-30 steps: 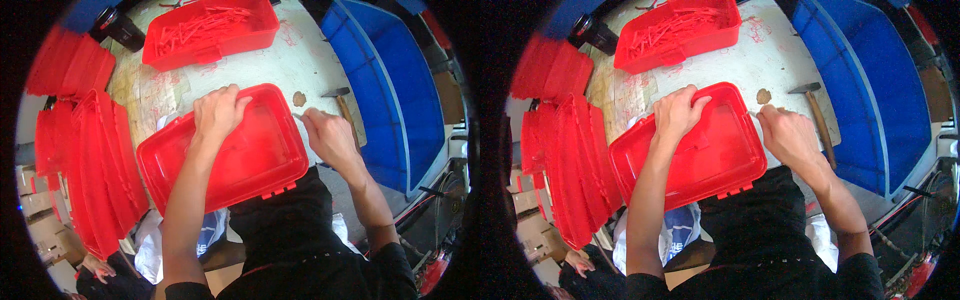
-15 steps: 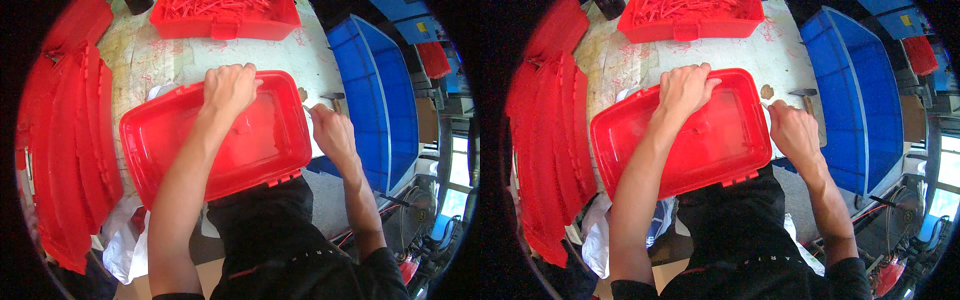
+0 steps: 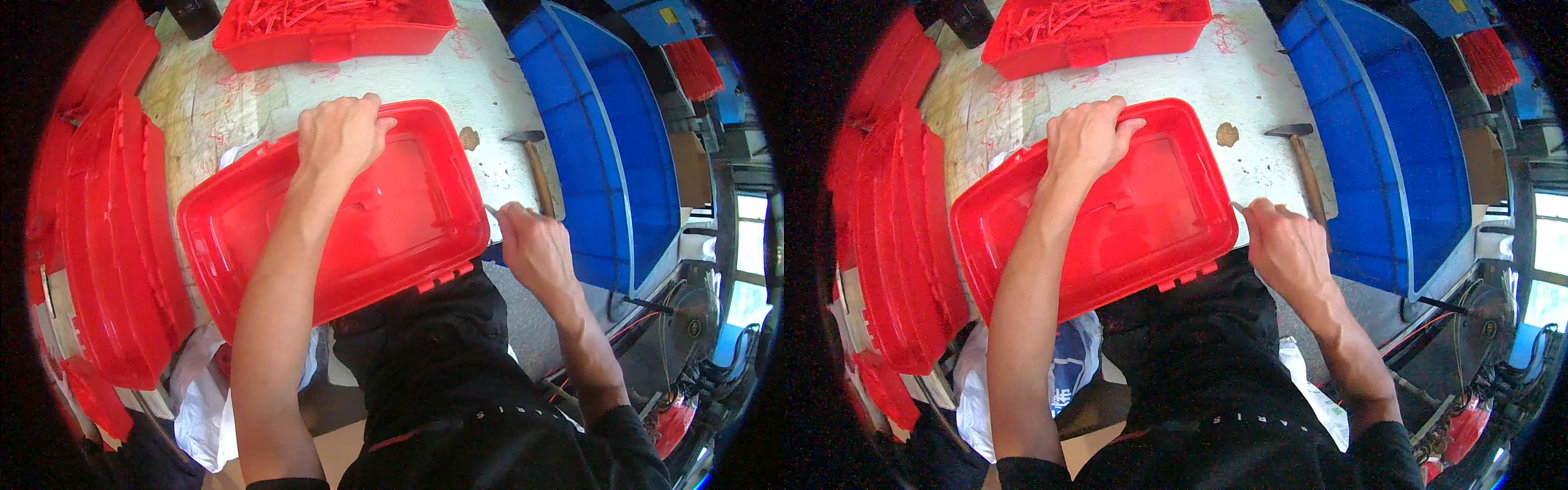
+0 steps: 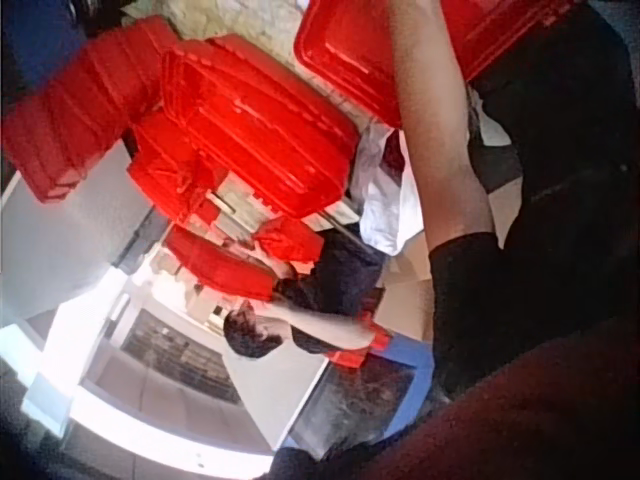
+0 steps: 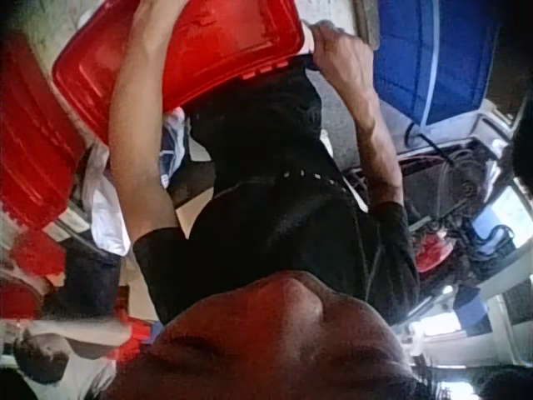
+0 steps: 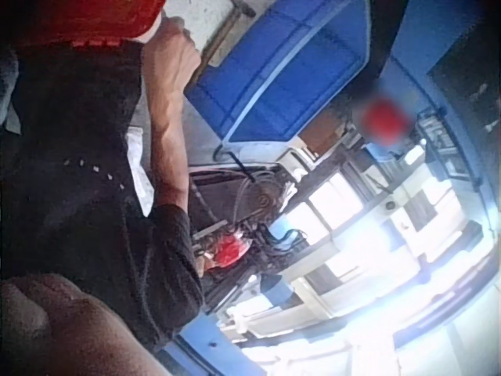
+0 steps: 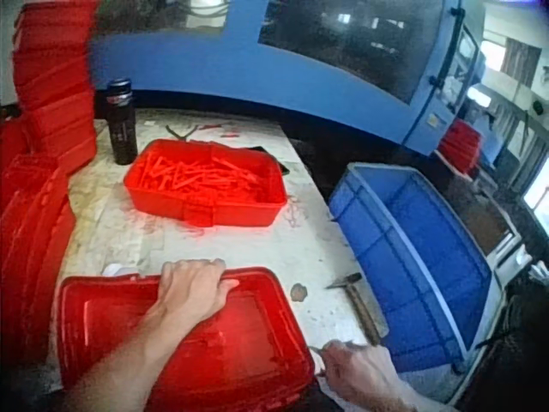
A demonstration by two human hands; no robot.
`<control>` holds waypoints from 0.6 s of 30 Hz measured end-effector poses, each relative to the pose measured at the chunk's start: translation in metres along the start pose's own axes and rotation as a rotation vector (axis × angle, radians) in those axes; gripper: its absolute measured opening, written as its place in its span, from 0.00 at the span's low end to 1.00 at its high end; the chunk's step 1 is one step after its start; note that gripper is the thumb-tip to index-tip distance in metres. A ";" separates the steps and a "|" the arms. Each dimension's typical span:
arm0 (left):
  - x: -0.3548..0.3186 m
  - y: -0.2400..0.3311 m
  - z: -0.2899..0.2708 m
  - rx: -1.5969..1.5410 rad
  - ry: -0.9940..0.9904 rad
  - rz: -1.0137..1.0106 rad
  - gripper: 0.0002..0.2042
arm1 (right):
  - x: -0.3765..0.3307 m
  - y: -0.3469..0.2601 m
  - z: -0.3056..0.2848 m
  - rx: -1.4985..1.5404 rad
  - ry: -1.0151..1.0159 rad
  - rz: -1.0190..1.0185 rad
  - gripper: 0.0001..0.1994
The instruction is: The person repeatedly picks up red plastic containers, snaps off protruding plastic tabs from the rim, and uses a hammer to tap the edges. The person flips containers over to access different sides and discards the removed tabs into a nearby bin. The process is repeated for multiple containers.
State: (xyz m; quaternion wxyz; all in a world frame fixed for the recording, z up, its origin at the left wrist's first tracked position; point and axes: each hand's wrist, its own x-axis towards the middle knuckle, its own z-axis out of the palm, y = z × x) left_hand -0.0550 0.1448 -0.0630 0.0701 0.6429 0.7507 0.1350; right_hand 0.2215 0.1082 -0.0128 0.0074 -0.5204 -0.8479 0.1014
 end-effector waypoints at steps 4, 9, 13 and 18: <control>0.000 -0.002 0.001 0.005 0.010 0.010 0.19 | -0.030 0.012 -0.002 0.076 -0.075 0.024 0.09; -0.001 -0.003 0.004 0.009 0.072 0.025 0.19 | -0.035 0.023 -0.010 0.462 -0.016 0.113 0.11; -0.001 0.001 -0.004 0.044 0.049 0.020 0.20 | -0.003 0.006 0.015 0.693 0.054 0.113 0.15; 0.001 0.008 -0.011 0.097 -0.044 -0.080 0.21 | -0.008 0.009 0.050 0.640 0.162 0.115 0.13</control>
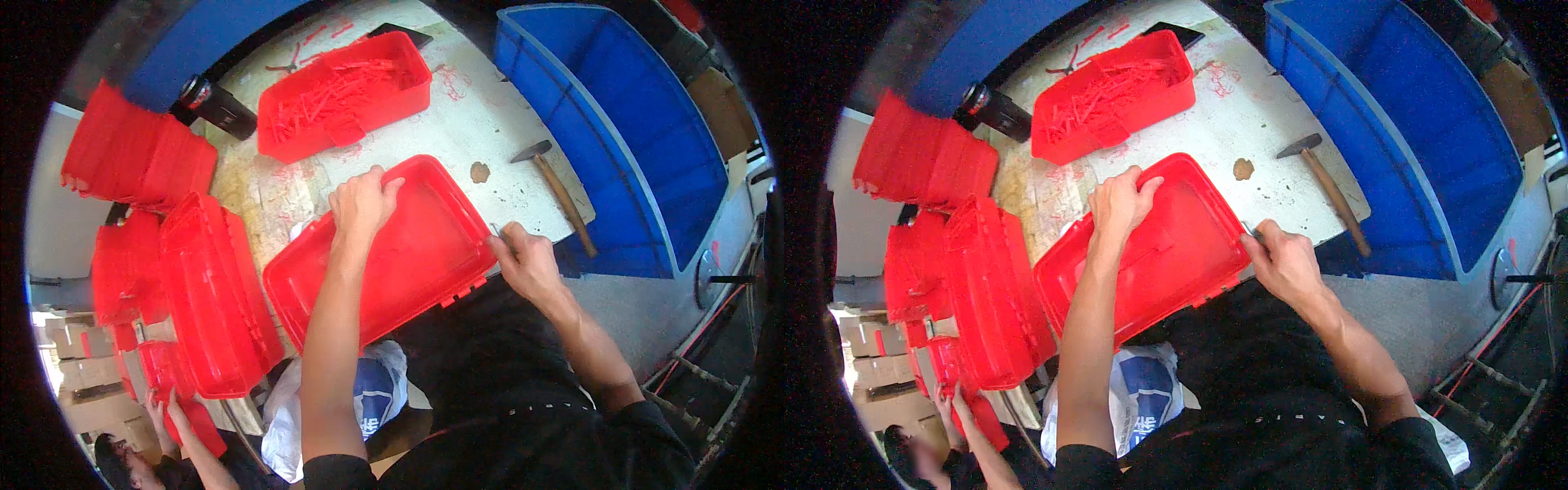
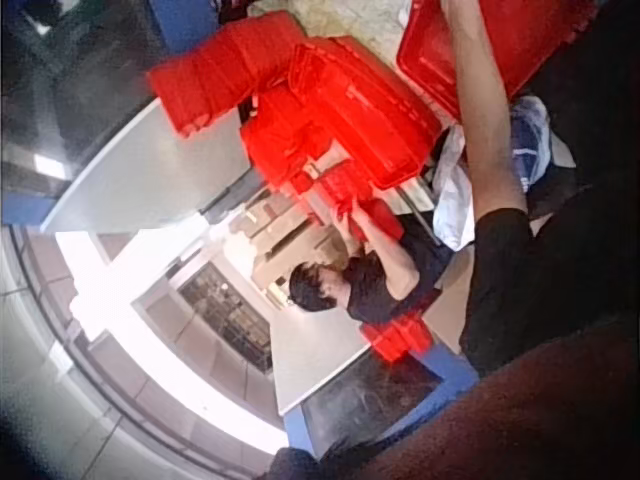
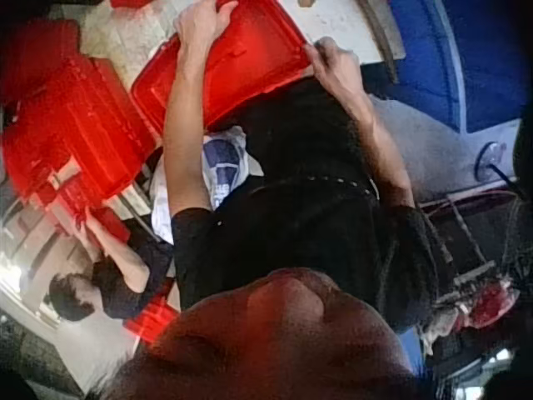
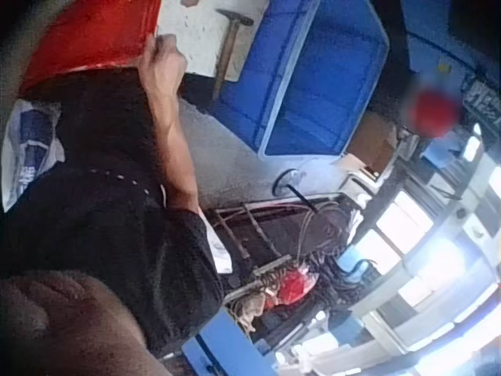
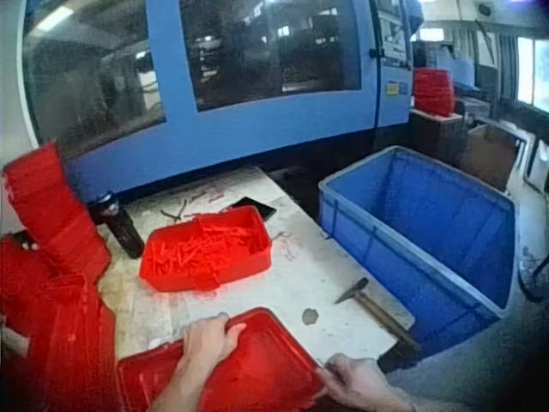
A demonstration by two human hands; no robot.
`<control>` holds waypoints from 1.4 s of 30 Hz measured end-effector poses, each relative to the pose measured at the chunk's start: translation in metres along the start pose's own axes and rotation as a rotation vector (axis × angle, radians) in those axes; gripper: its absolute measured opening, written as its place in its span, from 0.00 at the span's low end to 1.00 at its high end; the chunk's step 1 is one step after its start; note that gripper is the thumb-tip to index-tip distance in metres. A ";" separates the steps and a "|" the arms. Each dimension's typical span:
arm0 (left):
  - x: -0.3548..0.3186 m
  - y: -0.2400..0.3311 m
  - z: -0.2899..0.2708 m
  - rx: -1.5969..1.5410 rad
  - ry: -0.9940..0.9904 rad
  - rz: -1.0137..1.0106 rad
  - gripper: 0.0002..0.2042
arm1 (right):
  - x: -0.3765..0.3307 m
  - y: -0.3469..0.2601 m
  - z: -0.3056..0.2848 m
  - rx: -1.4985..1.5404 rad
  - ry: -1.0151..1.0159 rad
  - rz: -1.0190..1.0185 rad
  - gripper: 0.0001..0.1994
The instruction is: The person repeatedly picks up red plastic containers, snaps off protruding plastic tabs from the rim, and uses a hammer to tap the edges. The person flips containers over to access different sides and discards the removed tabs into a nearby bin. The process is repeated for multiple containers.
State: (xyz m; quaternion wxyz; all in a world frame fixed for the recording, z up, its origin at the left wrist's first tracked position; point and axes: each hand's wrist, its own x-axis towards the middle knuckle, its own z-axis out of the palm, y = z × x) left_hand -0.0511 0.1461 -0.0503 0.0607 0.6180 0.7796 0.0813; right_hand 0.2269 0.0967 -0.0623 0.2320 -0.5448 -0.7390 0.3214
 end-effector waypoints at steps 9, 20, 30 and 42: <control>-0.036 -0.143 -0.038 -0.405 -0.073 -0.760 0.24 | -0.048 0.068 -0.046 0.267 -0.118 0.195 0.10; -0.077 0.016 -0.048 0.093 0.361 0.420 0.27 | -0.030 0.067 -0.036 0.688 -0.221 0.285 0.12; -0.007 0.031 0.018 0.058 0.187 0.286 0.22 | 0.032 0.049 0.000 0.747 -0.145 0.310 0.17; -0.005 0.034 0.016 0.122 0.128 0.186 0.24 | 0.031 0.042 -0.006 0.674 -0.199 0.347 0.16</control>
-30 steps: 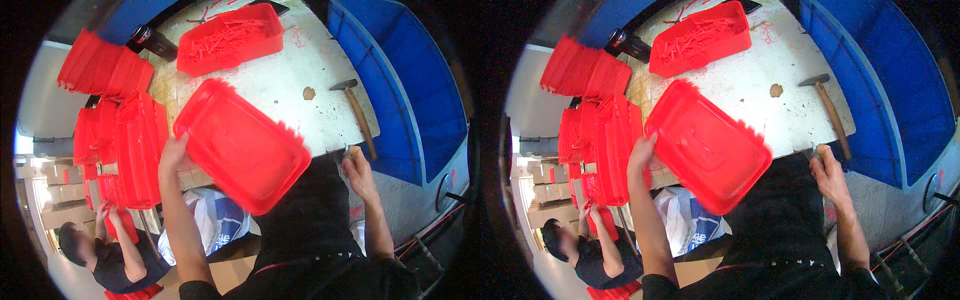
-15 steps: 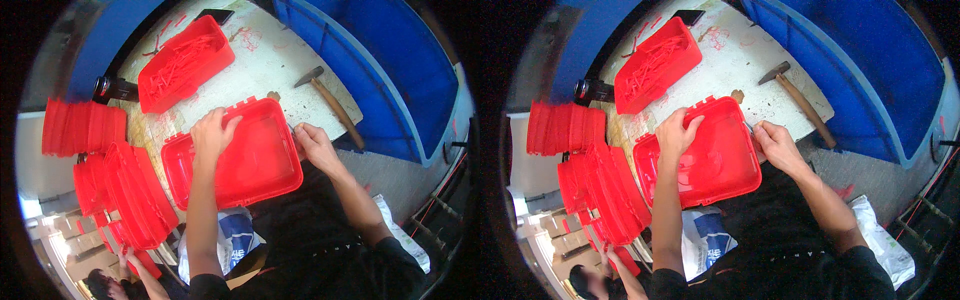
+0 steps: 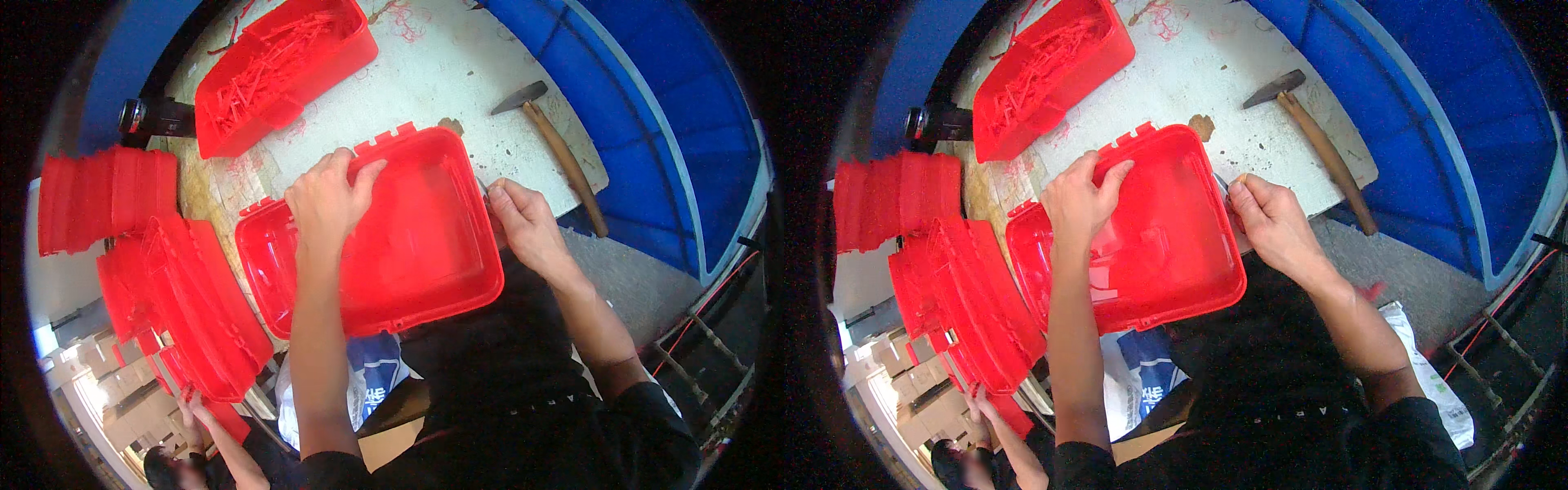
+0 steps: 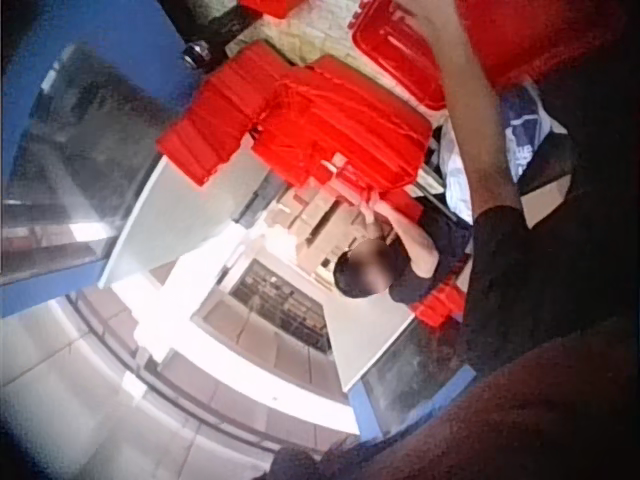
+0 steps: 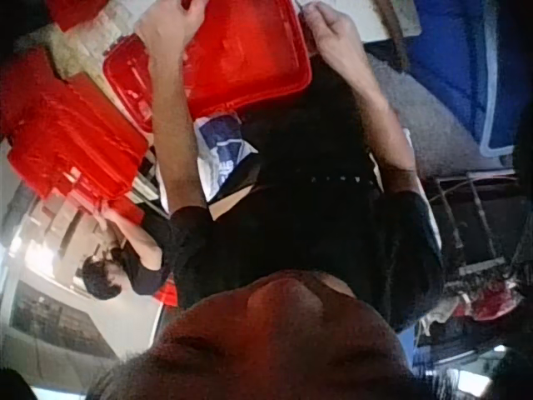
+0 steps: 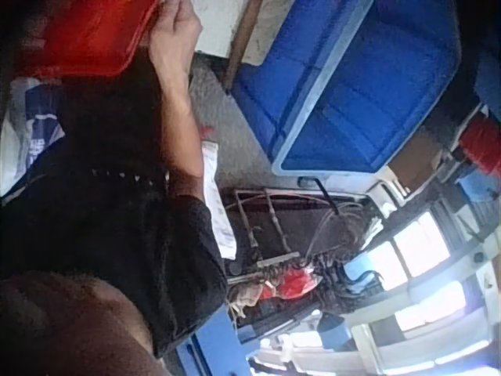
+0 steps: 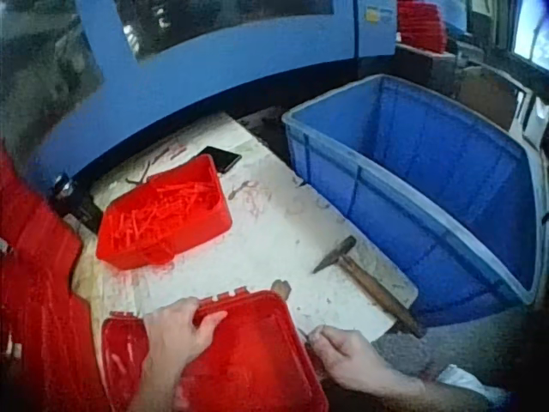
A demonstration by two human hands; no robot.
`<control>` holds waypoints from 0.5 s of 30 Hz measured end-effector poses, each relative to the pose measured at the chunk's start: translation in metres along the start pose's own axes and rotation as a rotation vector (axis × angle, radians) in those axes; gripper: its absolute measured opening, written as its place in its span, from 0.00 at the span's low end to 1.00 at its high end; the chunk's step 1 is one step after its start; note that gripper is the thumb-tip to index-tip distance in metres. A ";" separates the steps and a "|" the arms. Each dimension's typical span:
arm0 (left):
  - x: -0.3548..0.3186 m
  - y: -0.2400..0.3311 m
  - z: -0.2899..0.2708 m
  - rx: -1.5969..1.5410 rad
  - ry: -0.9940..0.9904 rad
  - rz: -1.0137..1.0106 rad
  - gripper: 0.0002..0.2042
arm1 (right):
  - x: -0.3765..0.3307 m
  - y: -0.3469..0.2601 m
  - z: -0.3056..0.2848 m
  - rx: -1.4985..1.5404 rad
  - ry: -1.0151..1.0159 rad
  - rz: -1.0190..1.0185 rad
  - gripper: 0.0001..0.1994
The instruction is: The person repeatedly picks up red plastic containers, snaps off protruding plastic tabs from the rim, and uses a hammer to tap the edges. The person flips containers over to access different sides and discards the removed tabs into a nearby bin. The process is repeated for multiple containers.
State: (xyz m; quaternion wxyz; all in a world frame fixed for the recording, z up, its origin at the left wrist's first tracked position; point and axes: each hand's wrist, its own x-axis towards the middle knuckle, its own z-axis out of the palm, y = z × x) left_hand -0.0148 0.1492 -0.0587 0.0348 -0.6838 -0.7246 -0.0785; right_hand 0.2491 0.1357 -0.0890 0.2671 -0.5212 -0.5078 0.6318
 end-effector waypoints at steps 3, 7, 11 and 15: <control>0.001 0.000 -0.001 -0.015 -0.037 -0.028 0.25 | -0.008 0.000 -0.004 -0.049 -0.016 -0.035 0.16; 0.002 -0.001 -0.003 0.040 0.003 0.001 0.24 | -0.030 0.004 -0.007 -0.145 -0.035 -0.059 0.15; 0.002 0.000 -0.003 0.007 -0.034 -0.037 0.24 | -0.059 0.014 -0.012 -0.193 -0.046 -0.067 0.13; 0.002 0.000 -0.005 0.005 -0.067 -0.058 0.24 | -0.100 0.011 -0.022 -0.381 -0.157 -0.116 0.07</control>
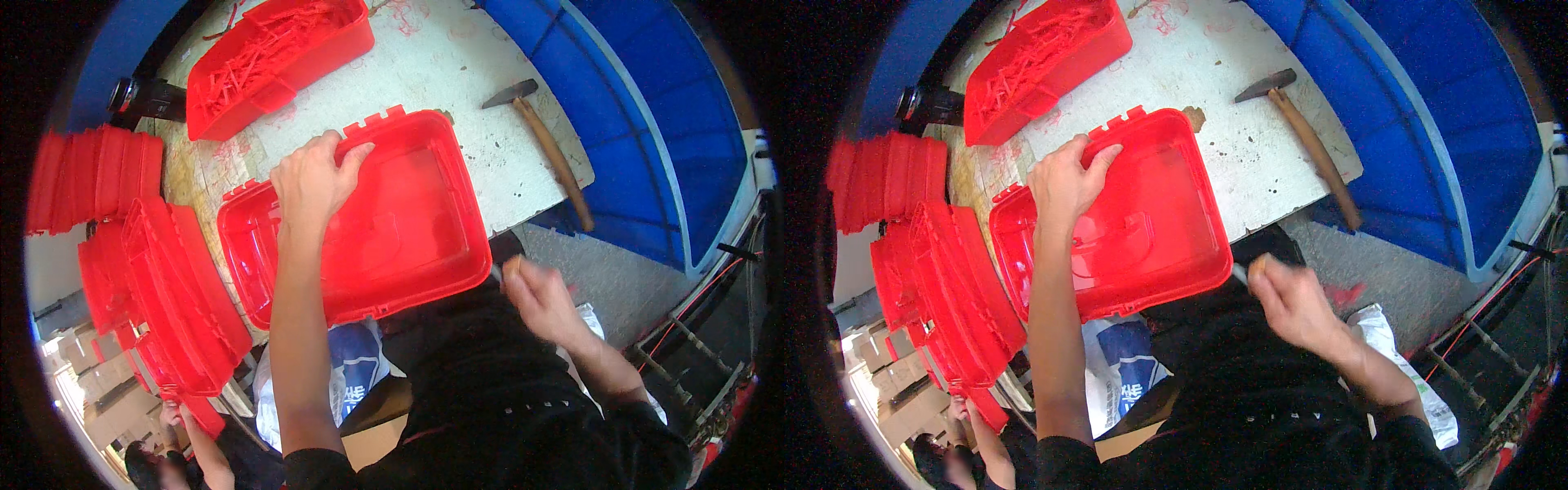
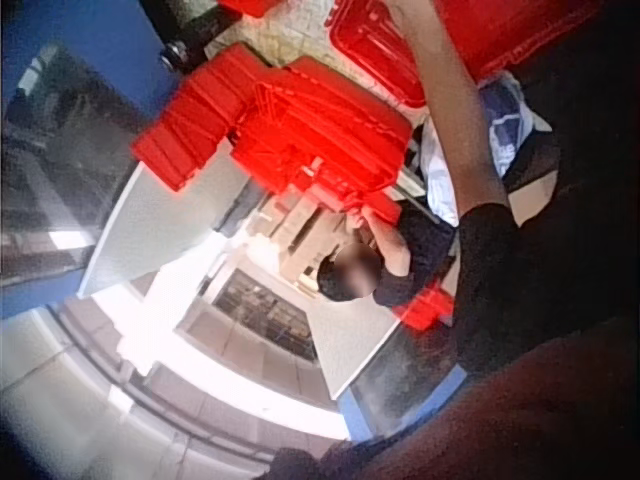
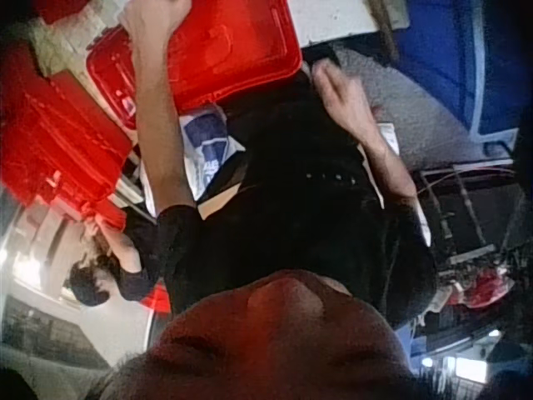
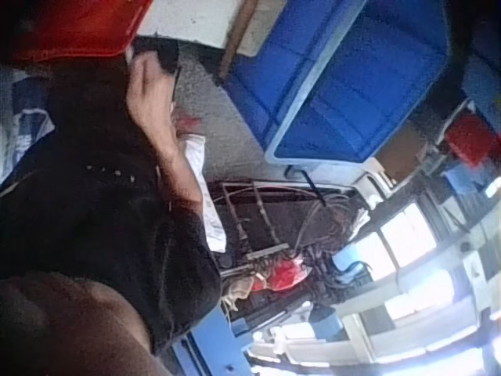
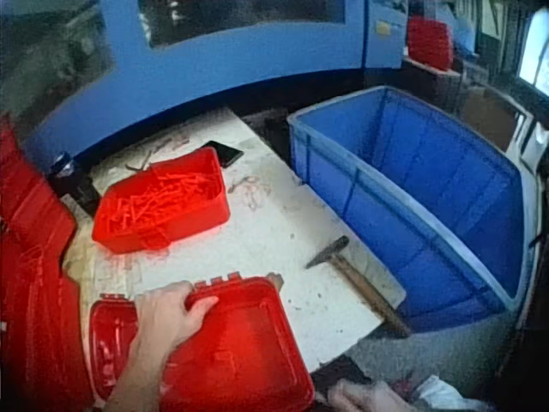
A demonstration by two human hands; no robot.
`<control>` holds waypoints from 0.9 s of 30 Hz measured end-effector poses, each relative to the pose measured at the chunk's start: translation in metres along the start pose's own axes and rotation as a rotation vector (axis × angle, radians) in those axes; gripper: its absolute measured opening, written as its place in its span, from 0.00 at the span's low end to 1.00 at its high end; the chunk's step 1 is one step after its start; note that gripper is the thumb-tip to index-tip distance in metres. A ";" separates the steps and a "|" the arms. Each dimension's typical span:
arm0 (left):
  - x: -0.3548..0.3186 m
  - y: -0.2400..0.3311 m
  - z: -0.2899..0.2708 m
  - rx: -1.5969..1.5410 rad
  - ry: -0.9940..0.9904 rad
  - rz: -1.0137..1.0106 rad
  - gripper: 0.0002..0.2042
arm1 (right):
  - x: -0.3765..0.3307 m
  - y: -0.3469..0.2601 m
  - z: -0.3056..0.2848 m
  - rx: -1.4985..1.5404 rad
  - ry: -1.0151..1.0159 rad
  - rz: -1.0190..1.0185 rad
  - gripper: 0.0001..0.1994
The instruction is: The person repeatedly picks up red plastic containers, snaps off protruding plastic tabs from the rim, and uses a hammer to tap the edges. The person flips containers over to access different sides and discards the removed tabs into a nearby bin. The process is repeated for multiple containers.
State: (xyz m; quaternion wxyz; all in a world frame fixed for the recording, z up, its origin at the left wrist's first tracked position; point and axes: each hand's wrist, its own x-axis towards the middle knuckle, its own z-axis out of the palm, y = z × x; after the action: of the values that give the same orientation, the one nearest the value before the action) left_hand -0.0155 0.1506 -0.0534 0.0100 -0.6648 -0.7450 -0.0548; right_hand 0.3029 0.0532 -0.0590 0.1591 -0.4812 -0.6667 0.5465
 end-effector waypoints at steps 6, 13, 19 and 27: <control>0.001 -0.001 -0.003 -0.069 -0.024 -0.034 0.26 | -0.003 -0.028 -0.021 -0.156 0.012 -0.099 0.04; -0.004 -0.004 -0.001 -0.103 0.037 -0.008 0.20 | 0.083 -0.062 -0.021 -0.795 0.306 -0.151 0.06; -0.004 -0.013 0.006 -0.193 0.002 -0.034 0.22 | 0.102 -0.080 -0.011 -0.946 0.338 -0.077 0.09; -0.006 -0.016 0.009 -0.243 0.027 -0.055 0.21 | 0.091 -0.075 0.000 -1.003 0.385 -0.028 0.11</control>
State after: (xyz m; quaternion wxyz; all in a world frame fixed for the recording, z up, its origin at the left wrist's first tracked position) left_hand -0.0297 0.1438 -0.0644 -0.0621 -0.6398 -0.7504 -0.1538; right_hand 0.2238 0.1321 -0.0211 0.0364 -0.5806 -0.8111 0.0605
